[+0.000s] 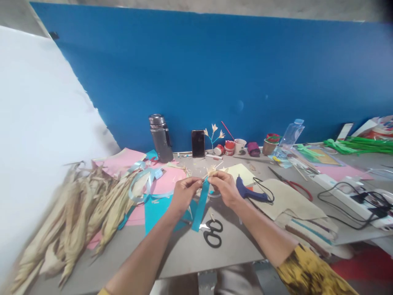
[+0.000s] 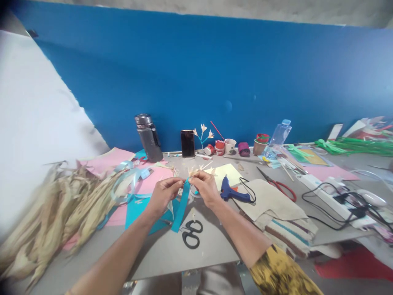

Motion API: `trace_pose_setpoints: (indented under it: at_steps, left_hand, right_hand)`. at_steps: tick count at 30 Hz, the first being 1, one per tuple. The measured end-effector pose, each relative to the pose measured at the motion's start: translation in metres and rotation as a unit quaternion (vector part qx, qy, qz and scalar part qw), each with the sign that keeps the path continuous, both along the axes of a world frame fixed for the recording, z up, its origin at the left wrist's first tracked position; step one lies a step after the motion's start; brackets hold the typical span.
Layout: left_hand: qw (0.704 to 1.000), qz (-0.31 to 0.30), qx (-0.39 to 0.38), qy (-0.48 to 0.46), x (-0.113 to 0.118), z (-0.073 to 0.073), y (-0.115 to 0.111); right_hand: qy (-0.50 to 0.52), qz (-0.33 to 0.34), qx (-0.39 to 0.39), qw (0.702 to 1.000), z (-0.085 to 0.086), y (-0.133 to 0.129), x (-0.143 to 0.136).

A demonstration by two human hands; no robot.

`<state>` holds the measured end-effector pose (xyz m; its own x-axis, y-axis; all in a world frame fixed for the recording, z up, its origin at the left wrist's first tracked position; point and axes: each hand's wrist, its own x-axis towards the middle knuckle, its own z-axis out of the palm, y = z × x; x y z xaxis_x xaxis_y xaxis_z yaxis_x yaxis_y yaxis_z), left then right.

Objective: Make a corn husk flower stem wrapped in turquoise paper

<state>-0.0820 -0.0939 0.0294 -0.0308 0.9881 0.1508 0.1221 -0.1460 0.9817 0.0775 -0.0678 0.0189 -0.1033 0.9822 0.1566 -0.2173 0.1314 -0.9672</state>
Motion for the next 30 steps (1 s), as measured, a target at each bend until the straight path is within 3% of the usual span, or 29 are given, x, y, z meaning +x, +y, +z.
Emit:
trace_pose_setpoints:
  at_steps: [4,10,14,17,20,25,30]
  left_hand:
    - [0.997,-0.030,-0.041,-0.053,-0.001,0.003,-0.001]
    - [0.999,-0.017,-0.024,-0.026,0.005,0.005,-0.003]
    - [0.997,0.053,0.042,0.036,0.014,0.002,-0.007]
    - [0.978,0.125,0.120,0.115,0.021,-0.001,-0.013]
    - [0.973,0.117,0.148,0.133,0.023,-0.002,-0.015]
    - [0.999,-0.007,-0.012,-0.043,0.010,0.000,-0.007]
    - [0.991,-0.043,-0.084,-0.099,0.000,-0.003,0.003]
  right_hand:
    - [-0.040,0.007,0.022,0.999,0.006,-0.004,0.000]
    - [-0.071,0.005,0.029,0.997,0.007,-0.005,0.000]
    - [-0.075,-0.017,0.001,0.997,0.003,-0.004,-0.006]
    - [-0.072,-0.042,-0.020,0.996,0.001,-0.003,-0.010]
    - [-0.063,-0.063,-0.026,0.996,0.000,-0.002,-0.009]
    - [-0.064,-0.037,0.009,0.997,0.004,-0.004,-0.002]
    - [-0.090,-0.010,0.043,0.995,0.006,-0.005,-0.001]
